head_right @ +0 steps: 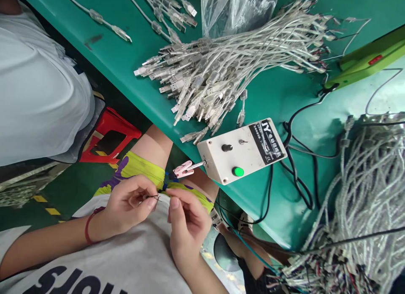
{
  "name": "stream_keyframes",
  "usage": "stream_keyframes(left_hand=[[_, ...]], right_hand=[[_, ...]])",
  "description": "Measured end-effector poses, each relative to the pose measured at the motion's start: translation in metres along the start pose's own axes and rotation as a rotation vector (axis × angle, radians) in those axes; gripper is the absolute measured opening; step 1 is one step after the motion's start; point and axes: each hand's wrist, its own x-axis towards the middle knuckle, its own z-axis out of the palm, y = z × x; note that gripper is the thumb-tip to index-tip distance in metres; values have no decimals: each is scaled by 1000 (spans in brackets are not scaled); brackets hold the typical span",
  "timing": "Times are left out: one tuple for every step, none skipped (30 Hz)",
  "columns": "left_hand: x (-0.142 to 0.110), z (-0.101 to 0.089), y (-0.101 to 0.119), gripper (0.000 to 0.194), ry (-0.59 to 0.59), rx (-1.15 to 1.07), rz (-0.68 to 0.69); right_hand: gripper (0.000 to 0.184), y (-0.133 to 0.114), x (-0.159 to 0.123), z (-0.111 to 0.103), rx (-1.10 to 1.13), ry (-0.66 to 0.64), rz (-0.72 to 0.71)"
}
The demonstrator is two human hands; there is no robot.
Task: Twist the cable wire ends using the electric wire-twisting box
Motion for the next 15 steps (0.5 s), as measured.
stream_keyframes(left_hand=[[1, 0, 1, 6, 10, 2, -6], [2, 1, 2, 5, 13, 2, -6], [3, 1, 3, 5, 10, 5, -1], [4, 2, 3, 5, 4, 12, 9], [4, 2, 2, 5, -1, 23, 23], [5, 2, 1, 5, -2, 38, 41], [5, 2, 0, 6, 1, 53, 59], [5, 2, -2, 6, 9, 65, 77], [4, 1, -3, 6, 20, 73, 92], [4, 1, -5, 6, 31, 78, 100], [4, 1, -6, 6, 40, 79, 101], [3, 0, -7, 6, 47, 77, 95], [3, 0, -8, 5, 55, 72, 87], [3, 0, -9, 6, 65, 67, 79], [3, 0, -10, 6, 77, 62, 71]], right_hand=[[15, 1, -1, -1, -4, -14, -20], [13, 0, -2, 0, 4, -40, -24], [12, 0, -2, 1, 17, -64, -17], [11, -1, -1, 2, 31, -77, -6], [10, -2, 0, 4, 43, -75, 3], [11, -2, 2, 5, 50, -65, 12], [12, -2, 3, 6, 55, -53, 19], [13, -2, 5, 7, 59, -49, 30], [14, -2, 6, 7, 64, -54, 38], [16, -1, 7, 7, 70, -65, 48], [17, -2, 9, 6, 79, -75, 66], [20, -2, 10, 7, 89, -82, 87], [22, -3, 13, 7, 97, -79, 105], [27, -3, 16, 7, 104, -69, 117], [32, -4, 19, 8, 109, -52, 123]])
